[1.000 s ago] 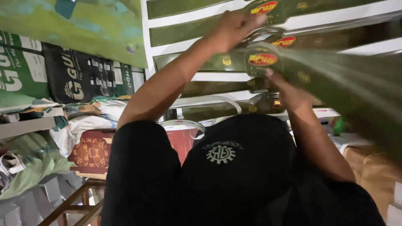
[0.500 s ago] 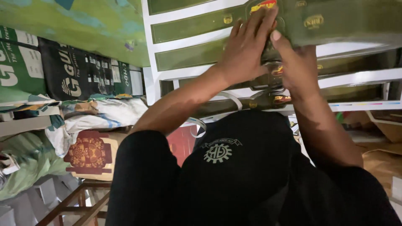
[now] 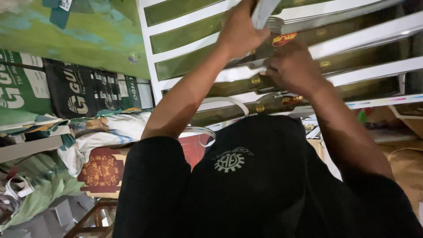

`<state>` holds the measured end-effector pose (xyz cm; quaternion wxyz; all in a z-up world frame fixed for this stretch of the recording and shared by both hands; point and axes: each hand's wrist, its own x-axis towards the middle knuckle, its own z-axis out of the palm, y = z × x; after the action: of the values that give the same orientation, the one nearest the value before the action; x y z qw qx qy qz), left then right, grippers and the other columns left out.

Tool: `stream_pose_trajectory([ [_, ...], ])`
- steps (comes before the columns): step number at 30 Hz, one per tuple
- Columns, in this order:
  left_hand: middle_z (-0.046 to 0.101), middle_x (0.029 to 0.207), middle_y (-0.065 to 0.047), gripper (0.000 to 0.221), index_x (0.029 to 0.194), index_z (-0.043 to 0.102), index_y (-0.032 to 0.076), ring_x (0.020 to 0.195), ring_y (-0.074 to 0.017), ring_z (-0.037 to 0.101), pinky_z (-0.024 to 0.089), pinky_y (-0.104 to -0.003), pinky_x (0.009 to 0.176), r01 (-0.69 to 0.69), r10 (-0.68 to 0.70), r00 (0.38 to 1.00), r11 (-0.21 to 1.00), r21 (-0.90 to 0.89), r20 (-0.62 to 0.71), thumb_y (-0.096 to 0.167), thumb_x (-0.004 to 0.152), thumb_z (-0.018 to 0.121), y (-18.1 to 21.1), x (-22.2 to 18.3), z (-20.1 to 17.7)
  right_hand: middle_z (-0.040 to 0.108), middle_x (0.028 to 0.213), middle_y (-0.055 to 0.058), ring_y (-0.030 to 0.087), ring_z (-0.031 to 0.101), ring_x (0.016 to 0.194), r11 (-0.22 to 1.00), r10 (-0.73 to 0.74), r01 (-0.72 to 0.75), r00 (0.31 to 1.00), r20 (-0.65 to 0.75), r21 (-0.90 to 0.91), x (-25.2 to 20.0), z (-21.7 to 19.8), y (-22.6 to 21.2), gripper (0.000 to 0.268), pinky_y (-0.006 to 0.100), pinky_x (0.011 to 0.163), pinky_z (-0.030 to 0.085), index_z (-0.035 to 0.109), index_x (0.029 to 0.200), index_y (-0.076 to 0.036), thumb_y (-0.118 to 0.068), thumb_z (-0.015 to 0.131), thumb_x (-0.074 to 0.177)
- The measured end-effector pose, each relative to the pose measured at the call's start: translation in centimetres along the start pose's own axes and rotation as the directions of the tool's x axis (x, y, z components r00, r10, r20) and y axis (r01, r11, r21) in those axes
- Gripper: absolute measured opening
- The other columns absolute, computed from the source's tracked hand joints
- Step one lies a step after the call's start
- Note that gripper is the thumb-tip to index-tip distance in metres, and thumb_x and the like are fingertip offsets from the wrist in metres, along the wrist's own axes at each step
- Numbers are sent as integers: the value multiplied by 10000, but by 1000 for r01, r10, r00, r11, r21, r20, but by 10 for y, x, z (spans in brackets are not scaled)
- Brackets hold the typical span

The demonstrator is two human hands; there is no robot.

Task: The recorder is sorting and stacking long printed cardboard labels onto a pile in a workshop setting.

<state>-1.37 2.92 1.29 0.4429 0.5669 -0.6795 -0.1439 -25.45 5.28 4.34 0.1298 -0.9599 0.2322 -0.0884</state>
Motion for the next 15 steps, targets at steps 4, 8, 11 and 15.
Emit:
stream_pose_trajectory([
  [4, 741, 890, -206, 402, 1084, 681, 1, 790, -342, 746, 569, -436, 742, 170, -166, 978, 985, -20, 127, 298, 841, 800, -20, 16, -32, 735, 1126, 81, 300, 687, 1165, 998, 16, -13, 999, 51, -65, -23, 22, 0, 275, 416, 1069, 495, 705, 1212, -178, -255, 811, 969],
  [8, 743, 864, -180, 344, 1080, 690, 21, 790, -313, 749, 559, -421, 755, 374, -371, 891, 926, 38, 264, 298, 881, 735, 9, 11, -66, 702, 1263, 184, 370, 674, 1200, 999, -34, 32, 995, -99, -21, -8, 11, -18, 613, 519, 1115, 432, 684, 1287, -65, -257, 850, 729],
  [11, 735, 950, -204, 414, 1171, 653, 7, 856, -356, 730, 562, -435, 793, 107, -96, 984, 992, -64, 149, 242, 849, 765, 27, 0, -78, 583, 1500, 271, 400, 550, 1459, 921, 177, -52, 939, -295, 387, 17, -1, -36, 577, 433, 1241, 440, 575, 1505, 6, -239, 791, 1029],
  [15, 741, 1039, -199, 441, 1157, 668, 33, 960, -404, 698, 550, -479, 845, 65, -71, 996, 992, 105, 54, 270, 816, 817, 55, -14, -103, 471, 1559, 244, 327, 456, 1466, 628, 218, -166, 975, 33, 761, 65, -12, -75, 905, 436, 1186, 400, 358, 1562, 34, -345, 831, 890],
])
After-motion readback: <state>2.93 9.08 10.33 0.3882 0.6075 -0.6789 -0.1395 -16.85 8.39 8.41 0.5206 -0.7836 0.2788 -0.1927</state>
